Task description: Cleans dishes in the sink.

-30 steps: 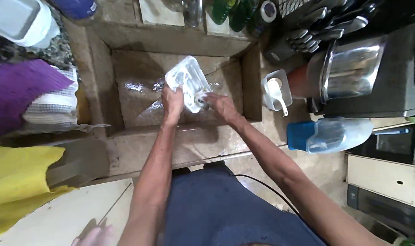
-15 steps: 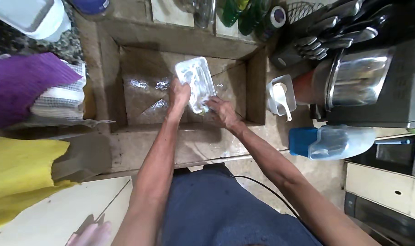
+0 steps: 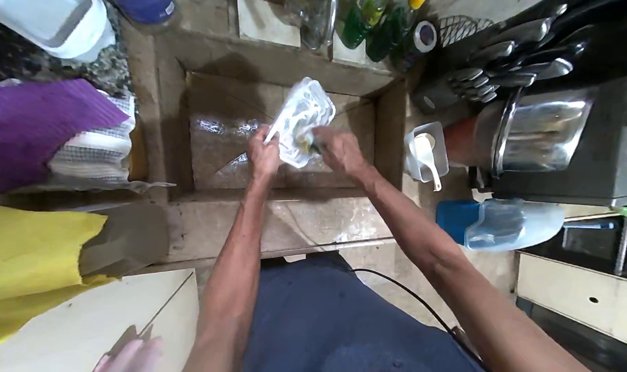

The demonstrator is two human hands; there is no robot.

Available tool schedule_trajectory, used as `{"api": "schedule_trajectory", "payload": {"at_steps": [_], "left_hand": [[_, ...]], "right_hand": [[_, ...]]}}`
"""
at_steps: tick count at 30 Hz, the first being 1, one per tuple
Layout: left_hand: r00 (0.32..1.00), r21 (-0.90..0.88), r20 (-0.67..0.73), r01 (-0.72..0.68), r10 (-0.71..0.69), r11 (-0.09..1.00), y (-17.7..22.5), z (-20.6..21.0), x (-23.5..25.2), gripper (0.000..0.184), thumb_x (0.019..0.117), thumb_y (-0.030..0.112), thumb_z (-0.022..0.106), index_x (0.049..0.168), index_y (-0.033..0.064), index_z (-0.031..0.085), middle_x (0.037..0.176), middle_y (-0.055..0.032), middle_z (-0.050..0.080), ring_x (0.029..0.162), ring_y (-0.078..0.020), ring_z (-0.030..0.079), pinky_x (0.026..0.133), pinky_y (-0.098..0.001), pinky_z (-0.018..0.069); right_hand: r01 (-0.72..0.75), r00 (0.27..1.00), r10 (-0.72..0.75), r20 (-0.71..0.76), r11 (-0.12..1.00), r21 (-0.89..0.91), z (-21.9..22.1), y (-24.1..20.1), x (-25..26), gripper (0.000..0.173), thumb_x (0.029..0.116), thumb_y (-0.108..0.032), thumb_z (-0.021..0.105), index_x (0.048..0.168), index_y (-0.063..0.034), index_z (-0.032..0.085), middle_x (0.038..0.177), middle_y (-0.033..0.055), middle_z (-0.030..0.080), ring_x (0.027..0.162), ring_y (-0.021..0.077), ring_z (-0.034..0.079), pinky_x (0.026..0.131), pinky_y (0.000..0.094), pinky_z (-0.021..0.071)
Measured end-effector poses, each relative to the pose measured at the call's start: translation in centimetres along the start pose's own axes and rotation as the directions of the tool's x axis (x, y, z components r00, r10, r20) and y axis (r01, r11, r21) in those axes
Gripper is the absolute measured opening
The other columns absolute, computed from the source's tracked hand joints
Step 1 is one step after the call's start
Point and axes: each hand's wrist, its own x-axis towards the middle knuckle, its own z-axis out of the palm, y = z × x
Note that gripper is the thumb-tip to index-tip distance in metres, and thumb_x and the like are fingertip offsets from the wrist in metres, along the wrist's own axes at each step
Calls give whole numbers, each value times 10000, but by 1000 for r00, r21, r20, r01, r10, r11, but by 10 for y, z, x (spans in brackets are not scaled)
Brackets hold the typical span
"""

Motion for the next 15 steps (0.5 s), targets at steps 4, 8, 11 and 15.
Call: {"api": "schedule_trajectory", "payload": {"at_steps": [4, 8, 11, 15], "left_hand": [[999, 89, -26, -37, 40, 995, 3, -16, 4, 318, 1041, 207, 526, 1278, 51, 669, 1247, -175, 675, 1162, -260, 646, 1017, -509, 504], [986, 58, -45, -157, 160, 986, -7, -19, 8, 318, 1002, 78, 529, 1277, 90, 689, 1291, -101, 683, 1208, -182, 636, 1053, -429, 502], [979, 0, -85, -184, 183, 983, 0, -17, 6, 329, 1003, 63, 517, 1264, 116, 710, 1283, -59, 696, 1186, -125, 645, 1042, -376, 513], [964, -97, -158, -231, 214, 968, 2, 5, 3, 335, 1004, 27, 508, 1278, 64, 697, 1298, -86, 689, 1216, -132, 632, 1067, -351, 495]], "right_hand": [[5, 996, -1, 88, 999, -53, 6, -17, -2, 423, 941, -161, 654, 1363, -137, 658, 1367, 110, 654, 1082, 334, 701, 886, 566, 572], [-14, 992, 16, 126, 1000, -20, 13, 0, -2, 410, 962, -195, 654, 1365, -116, 655, 1336, 123, 672, 1069, 340, 707, 892, 580, 566], [-39, 999, 39, -16, 999, -6, 17, 2, -1, 369, 939, -154, 654, 1302, -97, 688, 1232, 116, 715, 997, 308, 724, 847, 545, 587], [41, 995, -32, -98, 994, 97, 23, -30, -2, 295, 909, -153, 706, 1198, -115, 752, 1176, 90, 729, 947, 272, 725, 797, 515, 595]]}}
